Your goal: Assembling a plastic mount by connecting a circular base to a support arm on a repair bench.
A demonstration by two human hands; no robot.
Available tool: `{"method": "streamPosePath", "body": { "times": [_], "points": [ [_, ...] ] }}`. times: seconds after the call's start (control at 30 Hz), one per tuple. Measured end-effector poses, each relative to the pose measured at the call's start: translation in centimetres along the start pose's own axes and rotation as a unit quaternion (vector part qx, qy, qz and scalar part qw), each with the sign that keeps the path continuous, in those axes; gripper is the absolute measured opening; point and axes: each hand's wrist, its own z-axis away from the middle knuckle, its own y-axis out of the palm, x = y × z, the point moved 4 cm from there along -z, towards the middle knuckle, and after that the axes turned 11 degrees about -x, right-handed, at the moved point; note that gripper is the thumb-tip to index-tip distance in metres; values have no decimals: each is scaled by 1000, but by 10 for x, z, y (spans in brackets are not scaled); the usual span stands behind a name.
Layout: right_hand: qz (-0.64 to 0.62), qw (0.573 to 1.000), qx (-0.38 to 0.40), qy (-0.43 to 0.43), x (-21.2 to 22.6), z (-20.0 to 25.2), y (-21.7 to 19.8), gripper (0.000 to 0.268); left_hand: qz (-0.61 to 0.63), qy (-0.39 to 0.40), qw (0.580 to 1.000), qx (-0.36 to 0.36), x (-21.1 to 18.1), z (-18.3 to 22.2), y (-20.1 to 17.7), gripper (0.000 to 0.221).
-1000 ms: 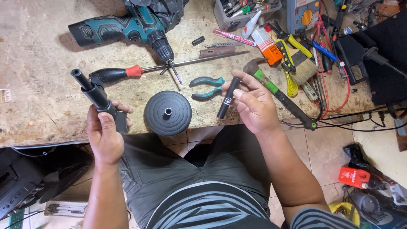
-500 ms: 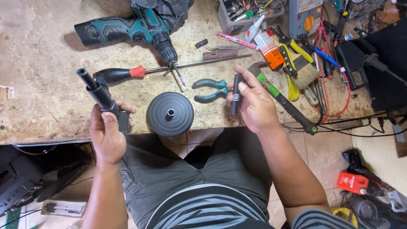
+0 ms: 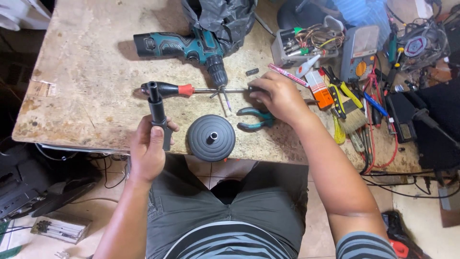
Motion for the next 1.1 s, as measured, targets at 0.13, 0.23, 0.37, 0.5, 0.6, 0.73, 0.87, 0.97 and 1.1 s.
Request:
{"method": "streamPosePath", "body": {
  "times": [0.13, 0.23, 0.37, 0.5, 0.6, 0.73, 0.87, 0.97, 1.1],
  "points": [
    [26, 999, 40, 3, 5, 0, 4, 24, -17, -5, 1000, -3, 5, 0, -4, 29],
    [65, 997, 44, -13, 5, 5, 4, 22, -27, 14, 1000, 0, 6, 0, -6, 28],
    [43, 998, -52, -13, 17, 21, -8, 18, -9, 17, 1000, 9, 6, 0, -5, 29],
    [-43, 996, -65, 37, 61, 50, 2, 10, -1, 24, 1000, 12, 8, 0, -5, 29],
    [-98, 994, 3, 49, 115, 46, -1, 25, -16, 37, 999, 20, 4, -1, -3, 26],
    [-104, 994, -20, 4, 124, 57, 30, 40, -27, 43, 998, 29, 1, -1, -3, 26],
    [-107, 993, -41, 38, 125, 54, 37, 22, -28, 46, 998, 27, 0, 1, -2, 26],
    [-104, 991, -52, 62, 127, 50, 34, 20, -29, 45, 998, 25, 1, 0, -3, 26],
    [-44, 990, -128, 29, 129, 46, 31, 24, -33, 45, 998, 32, 0, -1, -2, 27]
  ]
}}
